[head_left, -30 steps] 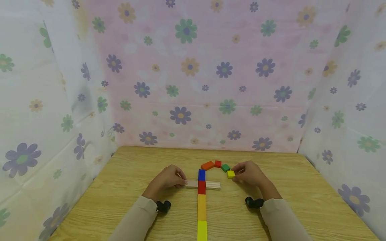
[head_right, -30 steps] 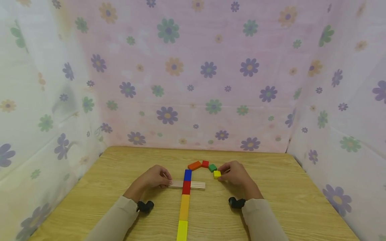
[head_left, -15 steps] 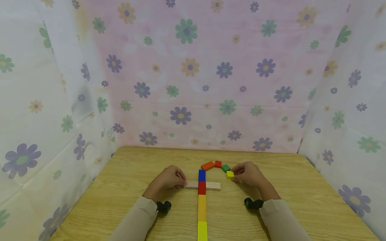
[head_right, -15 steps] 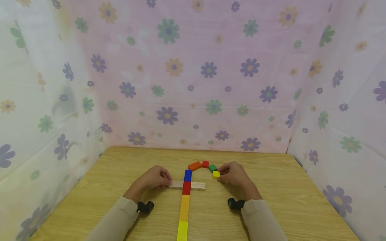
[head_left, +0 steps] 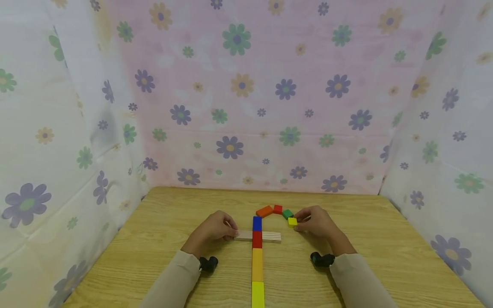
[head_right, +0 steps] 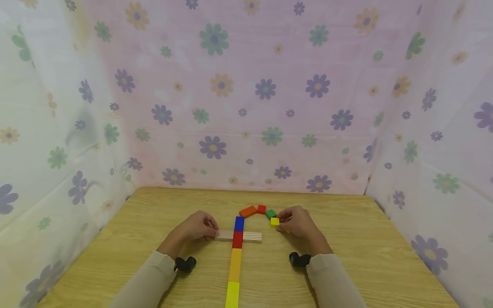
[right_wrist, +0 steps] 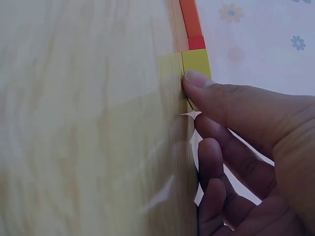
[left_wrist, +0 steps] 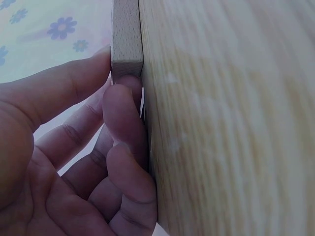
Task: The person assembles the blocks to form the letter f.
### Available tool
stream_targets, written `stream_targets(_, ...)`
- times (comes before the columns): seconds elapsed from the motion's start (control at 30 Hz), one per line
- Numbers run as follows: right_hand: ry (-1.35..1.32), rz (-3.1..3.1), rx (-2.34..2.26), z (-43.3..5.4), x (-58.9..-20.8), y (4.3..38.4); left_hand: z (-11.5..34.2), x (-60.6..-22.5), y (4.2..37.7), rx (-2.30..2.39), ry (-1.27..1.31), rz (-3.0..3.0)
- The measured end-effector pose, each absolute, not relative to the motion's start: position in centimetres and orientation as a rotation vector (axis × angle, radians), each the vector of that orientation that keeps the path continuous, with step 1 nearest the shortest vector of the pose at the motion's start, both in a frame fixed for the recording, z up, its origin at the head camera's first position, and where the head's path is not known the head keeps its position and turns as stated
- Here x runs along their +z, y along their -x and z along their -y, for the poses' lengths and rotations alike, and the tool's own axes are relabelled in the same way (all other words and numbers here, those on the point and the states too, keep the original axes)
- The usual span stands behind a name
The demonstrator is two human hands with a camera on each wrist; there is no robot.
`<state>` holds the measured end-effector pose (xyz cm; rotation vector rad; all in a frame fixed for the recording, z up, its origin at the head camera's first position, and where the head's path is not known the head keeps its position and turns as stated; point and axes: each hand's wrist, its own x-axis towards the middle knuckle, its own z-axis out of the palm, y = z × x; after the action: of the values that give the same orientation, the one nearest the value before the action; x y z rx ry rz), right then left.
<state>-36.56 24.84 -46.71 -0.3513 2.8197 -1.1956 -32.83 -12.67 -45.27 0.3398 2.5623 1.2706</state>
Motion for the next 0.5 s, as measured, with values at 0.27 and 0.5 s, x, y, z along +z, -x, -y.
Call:
stream_targets(0.27,0.325,-2.827,-1.187,-24.58,-46.59,36.37,12.76,-45.34,33.07,1.242,-0.347,-2.564)
stream_targets(0.5,0.332,-2.817,-1.182,-24.59,-46.76,36.48,12.81,-45.56,32.92,1.250,-0.343,-2.554)
